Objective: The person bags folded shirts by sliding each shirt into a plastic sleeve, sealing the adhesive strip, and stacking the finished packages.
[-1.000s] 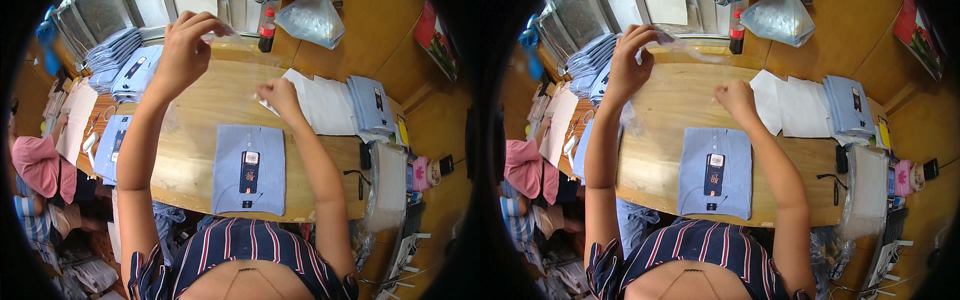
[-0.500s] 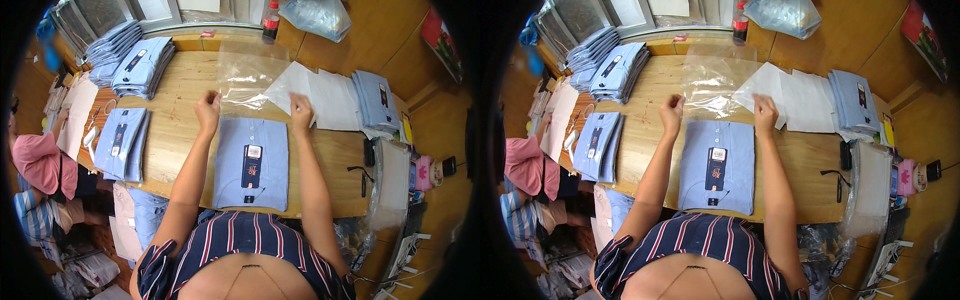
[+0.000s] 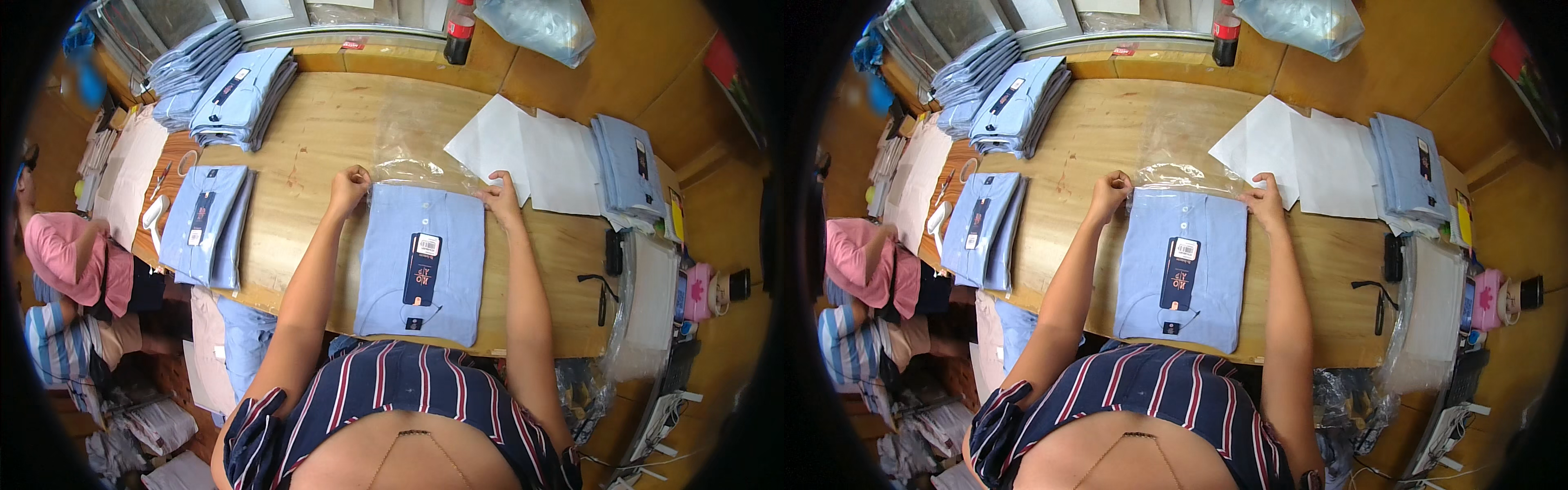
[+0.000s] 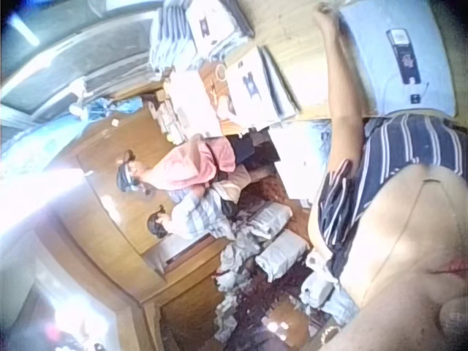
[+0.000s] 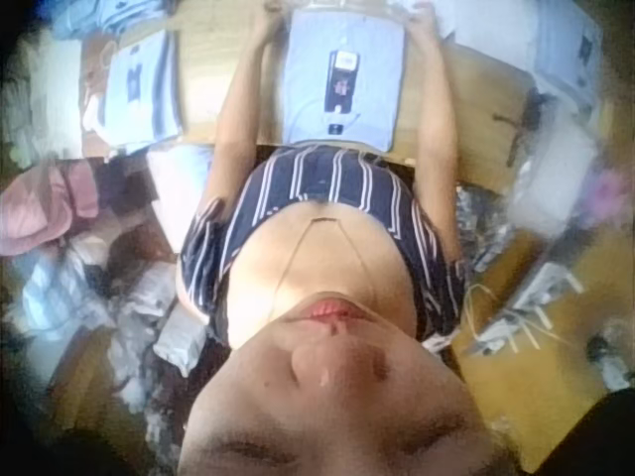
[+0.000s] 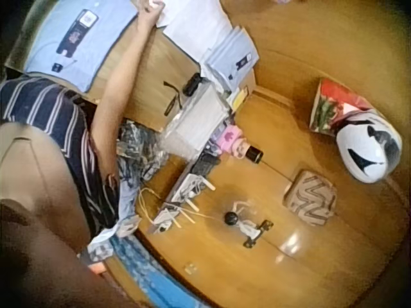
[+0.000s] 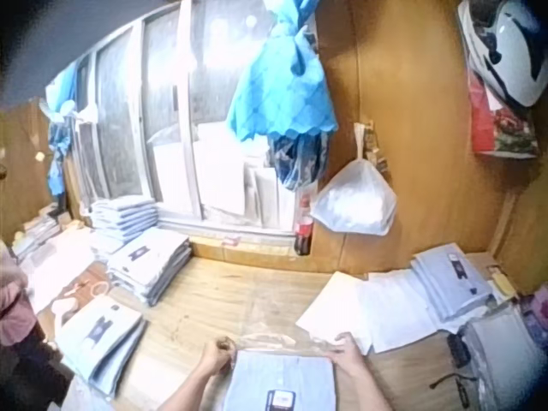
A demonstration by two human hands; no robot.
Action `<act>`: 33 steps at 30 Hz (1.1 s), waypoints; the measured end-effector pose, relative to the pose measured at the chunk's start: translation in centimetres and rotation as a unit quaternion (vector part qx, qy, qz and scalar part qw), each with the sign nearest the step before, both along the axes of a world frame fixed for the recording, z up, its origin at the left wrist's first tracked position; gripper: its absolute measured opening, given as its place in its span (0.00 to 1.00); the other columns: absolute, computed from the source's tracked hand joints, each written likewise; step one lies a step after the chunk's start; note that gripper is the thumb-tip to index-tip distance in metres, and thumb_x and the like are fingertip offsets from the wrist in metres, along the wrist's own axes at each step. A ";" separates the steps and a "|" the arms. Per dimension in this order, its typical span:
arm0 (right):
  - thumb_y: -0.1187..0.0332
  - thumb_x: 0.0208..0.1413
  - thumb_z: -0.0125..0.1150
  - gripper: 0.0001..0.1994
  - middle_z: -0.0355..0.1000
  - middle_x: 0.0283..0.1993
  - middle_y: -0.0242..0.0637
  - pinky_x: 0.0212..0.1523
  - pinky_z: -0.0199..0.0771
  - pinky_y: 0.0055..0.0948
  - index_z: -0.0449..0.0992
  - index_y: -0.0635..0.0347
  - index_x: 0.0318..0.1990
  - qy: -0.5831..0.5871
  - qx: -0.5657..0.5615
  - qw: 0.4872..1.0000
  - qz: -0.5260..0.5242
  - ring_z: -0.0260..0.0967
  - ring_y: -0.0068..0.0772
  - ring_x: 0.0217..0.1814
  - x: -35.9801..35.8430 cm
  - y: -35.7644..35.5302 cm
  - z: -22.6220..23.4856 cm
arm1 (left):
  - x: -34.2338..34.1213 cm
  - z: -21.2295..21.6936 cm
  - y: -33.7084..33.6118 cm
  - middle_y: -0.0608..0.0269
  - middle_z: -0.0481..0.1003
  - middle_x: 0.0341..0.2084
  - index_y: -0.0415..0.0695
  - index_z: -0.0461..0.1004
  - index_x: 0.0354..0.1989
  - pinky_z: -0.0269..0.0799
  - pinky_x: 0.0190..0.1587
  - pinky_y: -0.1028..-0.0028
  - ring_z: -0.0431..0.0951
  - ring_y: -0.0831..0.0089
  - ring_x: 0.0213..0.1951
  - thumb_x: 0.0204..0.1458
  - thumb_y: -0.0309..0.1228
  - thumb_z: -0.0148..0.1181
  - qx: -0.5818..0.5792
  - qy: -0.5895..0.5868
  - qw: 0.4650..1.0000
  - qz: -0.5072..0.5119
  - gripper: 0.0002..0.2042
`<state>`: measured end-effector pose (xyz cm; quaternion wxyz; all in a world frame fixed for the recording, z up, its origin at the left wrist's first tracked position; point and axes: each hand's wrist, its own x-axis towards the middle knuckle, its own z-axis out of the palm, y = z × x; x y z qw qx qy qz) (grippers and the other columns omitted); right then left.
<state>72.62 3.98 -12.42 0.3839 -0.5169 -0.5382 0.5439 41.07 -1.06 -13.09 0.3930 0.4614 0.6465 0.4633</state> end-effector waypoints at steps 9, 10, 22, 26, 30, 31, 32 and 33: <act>0.80 0.46 0.53 0.08 0.69 0.29 0.39 0.25 0.68 0.20 0.61 0.58 0.27 0.132 -0.092 0.986 0.037 0.68 0.26 0.33 2.4 -1.6 0.1 | 1.2 0.5 -1.7 0.67 0.69 0.17 0.39 0.67 0.19 0.64 0.22 0.83 0.67 0.82 0.19 0.38 0.14 0.51 0.015 -0.091 0.995 -0.039 0.05; 0.80 0.46 0.53 0.08 0.69 0.30 0.39 0.27 0.69 0.21 0.61 0.58 0.27 0.151 -0.102 0.982 0.043 0.68 0.28 0.34 2.8 -1.9 0.2 | 1.5 0.9 -1.9 0.67 0.68 0.18 0.39 0.66 0.20 0.64 0.23 0.83 0.67 0.82 0.20 0.38 0.15 0.50 0.015 -0.078 0.996 -0.050 0.05; 0.84 0.43 0.48 0.09 0.69 0.32 0.41 0.34 0.70 0.25 0.62 0.57 0.26 0.258 -0.165 0.952 0.016 0.68 0.30 0.35 4.4 -3.7 0.4 | 2.7 2.6 -2.7 0.67 0.70 0.24 0.38 0.69 0.30 0.63 0.27 0.84 0.66 0.84 0.25 0.46 0.21 0.52 0.026 -0.049 0.988 -0.141 0.03; 0.84 0.43 0.48 0.08 0.69 0.34 0.44 0.35 0.69 0.25 0.62 0.58 0.25 0.255 -0.159 0.954 0.005 0.67 0.30 0.35 5.2 -3.8 -0.4 | 3.0 2.4 -2.6 0.70 0.69 0.23 0.38 0.68 0.28 0.62 0.27 0.84 0.65 0.84 0.25 0.47 0.23 0.51 0.020 -0.066 0.986 -0.152 0.02; 0.83 0.45 0.48 0.08 0.68 0.35 0.41 0.37 0.70 0.28 0.61 0.57 0.27 0.269 -0.151 0.951 -0.003 0.67 0.31 0.37 5.8 -4.4 -0.9 | 2.7 2.0 -2.6 0.72 0.66 0.23 0.40 0.66 0.28 0.62 0.28 0.84 0.63 0.84 0.25 0.49 0.24 0.49 -0.015 -0.092 0.980 -0.178 0.01; 0.83 0.45 0.48 0.08 0.68 0.35 0.41 0.37 0.69 0.28 0.61 0.57 0.27 0.273 -0.143 0.951 -0.001 0.67 0.30 0.37 5.9 -4.7 -0.8 | 2.6 1.9 -2.6 0.72 0.66 0.23 0.41 0.66 0.29 0.62 0.29 0.84 0.63 0.84 0.25 0.50 0.24 0.49 -0.015 -0.103 0.978 -0.181 0.01; 0.83 0.45 0.48 0.08 0.68 0.35 0.41 0.38 0.69 0.28 0.61 0.57 0.27 0.277 -0.135 0.951 0.000 0.67 0.29 0.37 6.0 -5.0 -0.8 | 2.5 1.7 -2.6 0.72 0.66 0.23 0.41 0.65 0.29 0.61 0.29 0.84 0.63 0.84 0.26 0.50 0.24 0.49 -0.015 -0.114 0.976 -0.184 0.01; 0.83 0.46 0.48 0.08 0.68 0.36 0.40 0.37 0.69 0.27 0.62 0.57 0.28 0.272 -0.120 0.955 0.002 0.67 0.28 0.37 5.9 -5.3 -0.6 | 2.5 1.7 -2.6 0.72 0.65 0.23 0.42 0.65 0.29 0.61 0.30 0.84 0.63 0.85 0.26 0.50 0.25 0.48 -0.017 -0.126 0.974 -0.188 0.01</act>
